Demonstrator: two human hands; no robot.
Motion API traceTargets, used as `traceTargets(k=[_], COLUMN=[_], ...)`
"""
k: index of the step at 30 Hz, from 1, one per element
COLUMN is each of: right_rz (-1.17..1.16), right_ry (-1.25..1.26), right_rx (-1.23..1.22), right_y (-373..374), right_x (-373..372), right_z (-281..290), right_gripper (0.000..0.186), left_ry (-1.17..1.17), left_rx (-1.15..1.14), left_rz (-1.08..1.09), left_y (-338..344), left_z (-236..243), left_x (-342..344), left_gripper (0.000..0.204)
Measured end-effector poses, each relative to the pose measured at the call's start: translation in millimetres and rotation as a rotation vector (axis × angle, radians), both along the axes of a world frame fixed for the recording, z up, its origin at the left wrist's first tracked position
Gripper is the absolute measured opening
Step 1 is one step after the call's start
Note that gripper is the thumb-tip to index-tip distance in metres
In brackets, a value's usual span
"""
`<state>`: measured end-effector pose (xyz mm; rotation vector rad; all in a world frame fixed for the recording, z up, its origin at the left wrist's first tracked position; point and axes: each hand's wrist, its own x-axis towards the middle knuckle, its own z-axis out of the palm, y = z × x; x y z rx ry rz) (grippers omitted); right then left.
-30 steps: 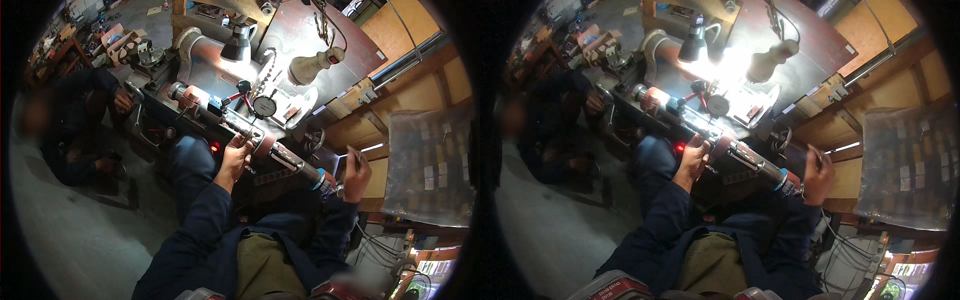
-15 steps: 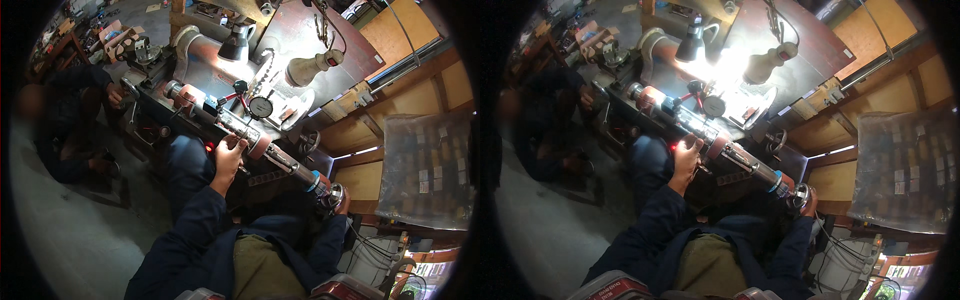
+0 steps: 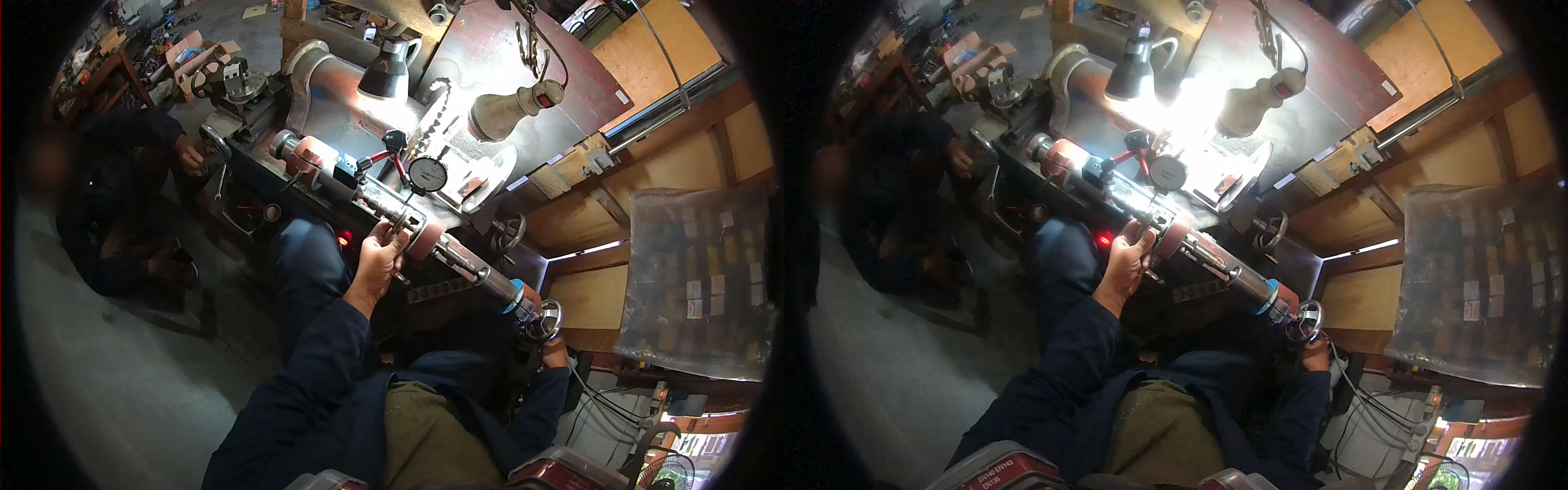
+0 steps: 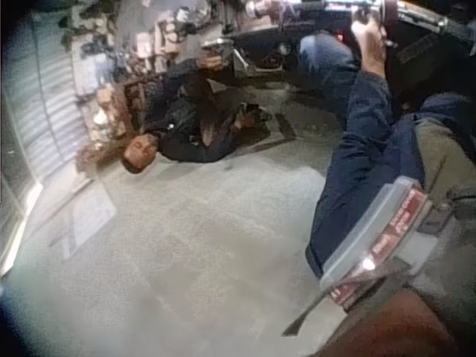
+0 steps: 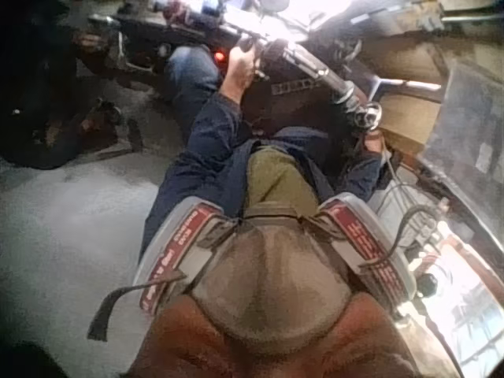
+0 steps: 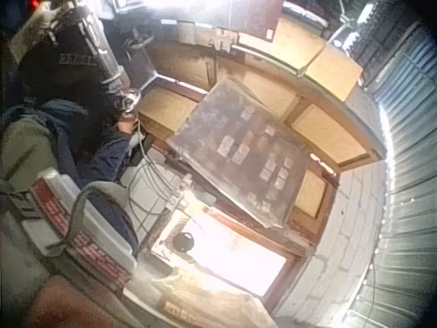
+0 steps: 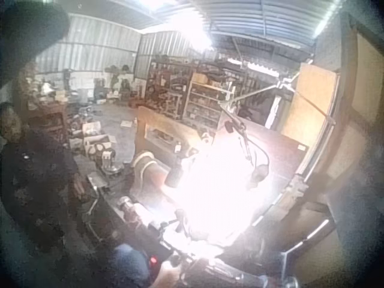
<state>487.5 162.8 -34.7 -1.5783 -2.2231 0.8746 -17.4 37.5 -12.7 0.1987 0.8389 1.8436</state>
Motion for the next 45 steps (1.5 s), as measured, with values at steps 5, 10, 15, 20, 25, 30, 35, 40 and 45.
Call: traceTargets(k=[5, 10, 15, 20, 25, 30, 35, 40, 45], right_rz=[-0.419, 0.1, 0.085, 0.202, 0.265, 0.279, 0.292, 0.266, 0.347], right_ry=[-0.084, 0.463, 0.762, 0.766, 0.669, 0.744, 0.688, 0.754, 0.748], right_rx=[0.725, 0.688, 0.36, 0.201, 0.132, 0.023, 0.061, 0.021, 0.0], right_y=[4, -6, -18, -6, 12, 22, 21, 18, 22], right_x=[-69, -189, -297, -355, -372, -375, -377, -379, -375], right_z=[131, 213, 211, 171, 148, 137, 135, 139, 140], right_gripper=[0.027, 0.016, 0.012, 0.014, 0.016, 0.015, 0.015, 0.016, 0.017], left_ry=[-0.116, -0.231, -0.191, -0.205, -0.154, -0.103, -0.048, -0.056, -0.043], left_rx=[0.124, 0.222, 0.235, 0.238, 0.207, 0.2, 0.135, 0.148, 0.142], left_rz=[-0.011, -0.021, -0.036, -0.045, 0.002, -0.007, 0.011, -0.008, -0.015], left_y=[4, 7, 9, 10, 11, 10, 11, 7, 7], left_z=[-9, -13, -26, -21, -19, -17, -19, -15, -10], left_x=[2, 3, 0, -1, 0, -2, -2, -4, -4], left_gripper=[0.023, 0.019, 0.018, 0.019, 0.027, 0.034, 0.036, 0.036, 0.036])
